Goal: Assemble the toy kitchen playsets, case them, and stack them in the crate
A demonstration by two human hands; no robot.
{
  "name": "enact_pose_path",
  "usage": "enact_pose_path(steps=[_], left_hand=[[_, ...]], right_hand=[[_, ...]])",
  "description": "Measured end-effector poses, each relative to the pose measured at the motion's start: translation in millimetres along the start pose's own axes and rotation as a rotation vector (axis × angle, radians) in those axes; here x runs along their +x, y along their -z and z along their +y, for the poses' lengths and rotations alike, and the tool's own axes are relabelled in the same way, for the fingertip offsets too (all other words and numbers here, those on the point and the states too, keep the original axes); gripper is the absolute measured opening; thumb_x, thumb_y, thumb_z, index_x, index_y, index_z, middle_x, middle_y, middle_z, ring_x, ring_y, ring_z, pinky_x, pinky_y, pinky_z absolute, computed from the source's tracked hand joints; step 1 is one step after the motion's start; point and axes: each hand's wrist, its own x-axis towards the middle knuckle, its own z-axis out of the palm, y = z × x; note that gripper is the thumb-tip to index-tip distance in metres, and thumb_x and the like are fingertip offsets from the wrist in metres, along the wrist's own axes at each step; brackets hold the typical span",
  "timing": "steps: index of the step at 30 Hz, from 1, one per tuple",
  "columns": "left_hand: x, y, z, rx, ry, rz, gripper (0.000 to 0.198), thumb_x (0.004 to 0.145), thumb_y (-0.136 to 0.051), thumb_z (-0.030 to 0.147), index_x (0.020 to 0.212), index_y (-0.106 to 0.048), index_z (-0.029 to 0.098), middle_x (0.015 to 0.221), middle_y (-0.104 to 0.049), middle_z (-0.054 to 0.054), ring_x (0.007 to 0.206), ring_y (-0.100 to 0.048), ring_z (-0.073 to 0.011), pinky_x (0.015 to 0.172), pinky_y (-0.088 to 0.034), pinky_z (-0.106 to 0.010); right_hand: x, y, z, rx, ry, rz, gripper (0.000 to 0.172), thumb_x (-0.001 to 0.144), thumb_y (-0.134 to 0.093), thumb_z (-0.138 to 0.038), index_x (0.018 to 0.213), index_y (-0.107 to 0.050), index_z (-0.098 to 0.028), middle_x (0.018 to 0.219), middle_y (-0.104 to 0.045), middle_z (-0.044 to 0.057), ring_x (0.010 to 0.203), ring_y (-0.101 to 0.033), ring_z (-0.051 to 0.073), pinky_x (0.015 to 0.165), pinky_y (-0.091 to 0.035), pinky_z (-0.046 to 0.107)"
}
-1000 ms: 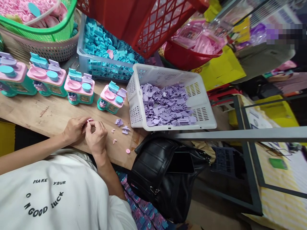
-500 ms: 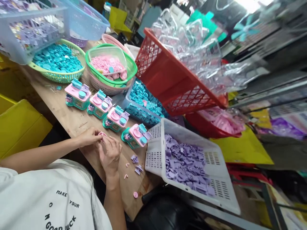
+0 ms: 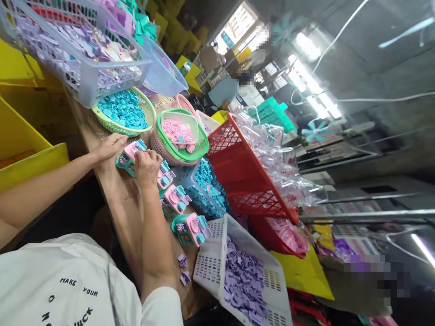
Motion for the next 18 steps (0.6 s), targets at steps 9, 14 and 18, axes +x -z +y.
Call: enact_pose_path(steps=[9, 14, 18], left_hand=[[17.0, -33.0, -30.6, -0.149, 0.048, -0.143, 0.057, 0.096, -0.039, 0.063, 0.102, -0.067, 0.014, 0.109, -0.071, -0.010, 0.109, -0.064, -0.0259, 0.102, -0.048, -0.037], [5.9, -38.3, -30.0, -0.168, 0.044, -0.146, 0.055, 0.097, -0.036, 0.056, 0.121, -0.061, 0.013, 0.131, -0.064, -0.014, 0.127, -0.057, -0.0265, 0.115, -0.041, -0.039], [10.8, -39.1, -29.0, -0.157, 0.074, -0.123, 0.056, 0.093, -0.040, 0.055, 0.124, -0.058, 0.012, 0.130, -0.064, -0.015, 0.124, -0.059, -0.0269, 0.114, -0.043, -0.043]], right_hand=[[13.7, -3.4, -2.7, -0.211, -0.001, -0.154, 0.017, 0.103, -0.058, -0.026, 0.096, -0.073, -0.023, 0.098, -0.079, 0.004, 0.115, -0.059, 0.022, 0.099, -0.026, 0.041], [15.3, 6.2, -9.7, -0.261, 0.045, -0.244, 0.020, 0.103, -0.053, -0.018, 0.094, -0.070, -0.022, 0.096, -0.079, 0.004, 0.118, -0.057, 0.023, 0.101, -0.026, 0.042], [23.0, 10.1, -16.7, -0.281, 0.045, -0.360, 0.019, 0.103, -0.050, -0.017, 0.101, -0.069, -0.022, 0.104, -0.078, 0.005, 0.125, -0.055, 0.025, 0.105, -0.028, 0.046]])
